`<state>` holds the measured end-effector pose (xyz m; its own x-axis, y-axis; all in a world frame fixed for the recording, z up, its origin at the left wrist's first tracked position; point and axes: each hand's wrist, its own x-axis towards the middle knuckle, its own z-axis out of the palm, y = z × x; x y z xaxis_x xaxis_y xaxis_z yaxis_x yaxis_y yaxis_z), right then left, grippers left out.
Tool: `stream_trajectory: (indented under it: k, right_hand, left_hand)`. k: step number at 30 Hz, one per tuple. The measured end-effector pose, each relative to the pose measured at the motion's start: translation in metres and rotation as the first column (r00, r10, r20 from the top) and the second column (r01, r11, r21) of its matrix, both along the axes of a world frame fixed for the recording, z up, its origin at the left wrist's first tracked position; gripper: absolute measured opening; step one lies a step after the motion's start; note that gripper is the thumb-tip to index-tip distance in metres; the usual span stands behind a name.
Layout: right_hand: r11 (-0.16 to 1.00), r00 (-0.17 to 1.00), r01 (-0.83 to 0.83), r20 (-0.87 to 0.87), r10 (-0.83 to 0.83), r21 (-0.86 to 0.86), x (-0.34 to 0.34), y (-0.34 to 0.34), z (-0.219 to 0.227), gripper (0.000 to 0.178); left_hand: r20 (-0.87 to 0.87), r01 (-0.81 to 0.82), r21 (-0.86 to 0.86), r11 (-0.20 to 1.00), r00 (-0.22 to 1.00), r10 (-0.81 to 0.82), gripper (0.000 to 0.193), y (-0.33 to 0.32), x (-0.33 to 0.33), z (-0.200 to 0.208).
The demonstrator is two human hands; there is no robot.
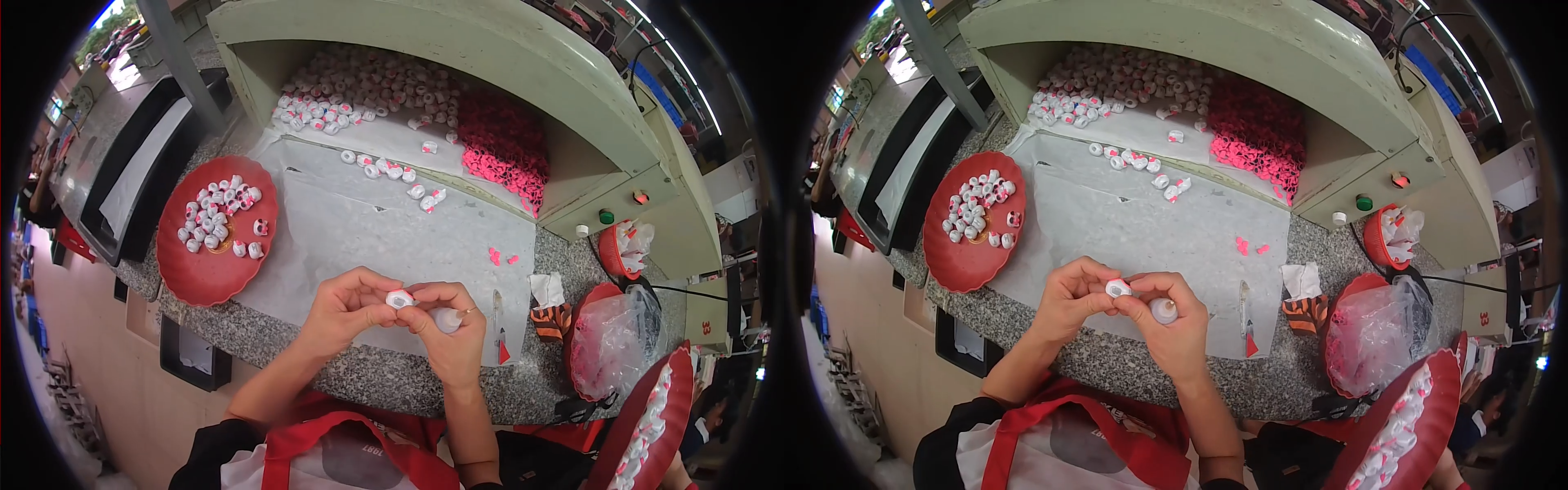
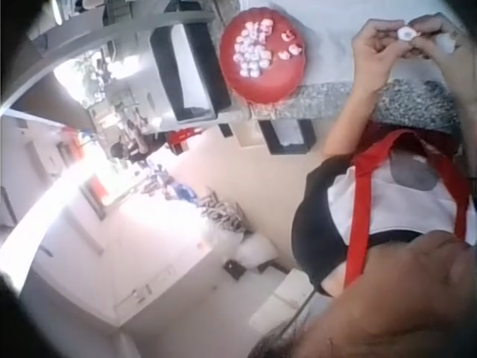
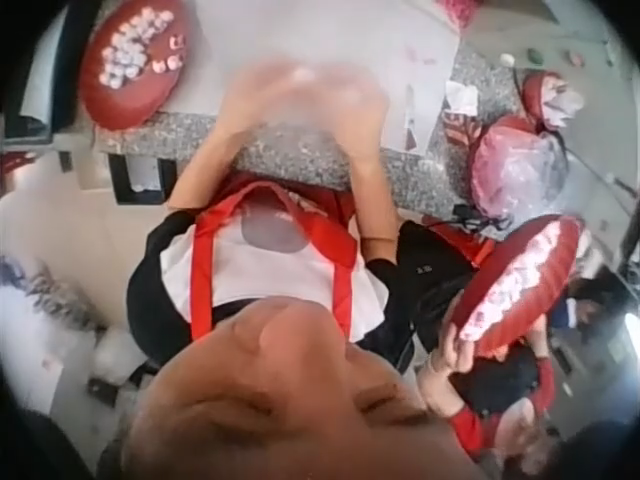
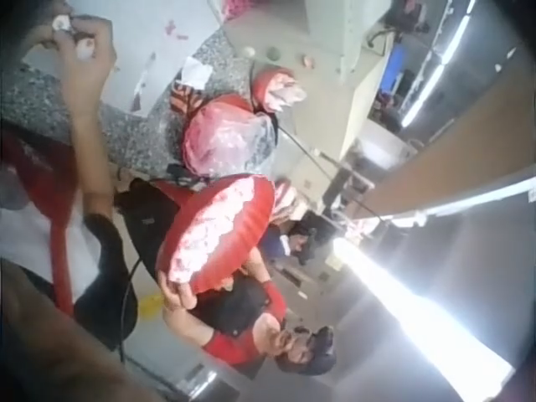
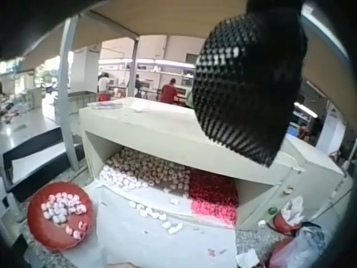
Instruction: The recorder is gluing small pink bow accessories onto Hello Kitty toy heads at a factory workstation.
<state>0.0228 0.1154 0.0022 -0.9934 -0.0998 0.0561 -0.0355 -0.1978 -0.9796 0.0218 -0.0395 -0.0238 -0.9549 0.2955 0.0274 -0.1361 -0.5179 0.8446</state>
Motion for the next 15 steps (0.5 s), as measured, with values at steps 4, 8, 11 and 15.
stream_trajectory:
  k: [4,8,11,15]
  right_hand:
    - [0.994,0.991,-0.09,0.101,0.084,0.06,-0.004,-0.011,0.004,0.017]
    - [1.0,0.998,-0.015,0.057,0.017,-0.027,-0.008,-0.022,-0.017,0.017]
    - [0.98,0.996,0.085,-0.052,-0.076,0.179,-0.003,-0.018,-0.021,0.02]
    - [0.856,0.935,0.075,-0.334,0.117,0.511,0.012,-0.034,-0.03,0.022]
  left_hand:
    - [0.028,-0.065,-0.048,0.997,0.997,0.066,0.024,-0.011,0.004,0.0]
    - [0.076,-0.124,-0.164,0.979,0.988,0.138,0.022,-0.014,0.001,0.004]
    - [-0.176,-0.449,-0.465,0.763,0.892,0.417,0.02,-0.022,-0.004,0.017]
    - [-0.482,-0.726,-0.642,0.246,0.632,0.606,0.019,-0.114,0.007,0.022]
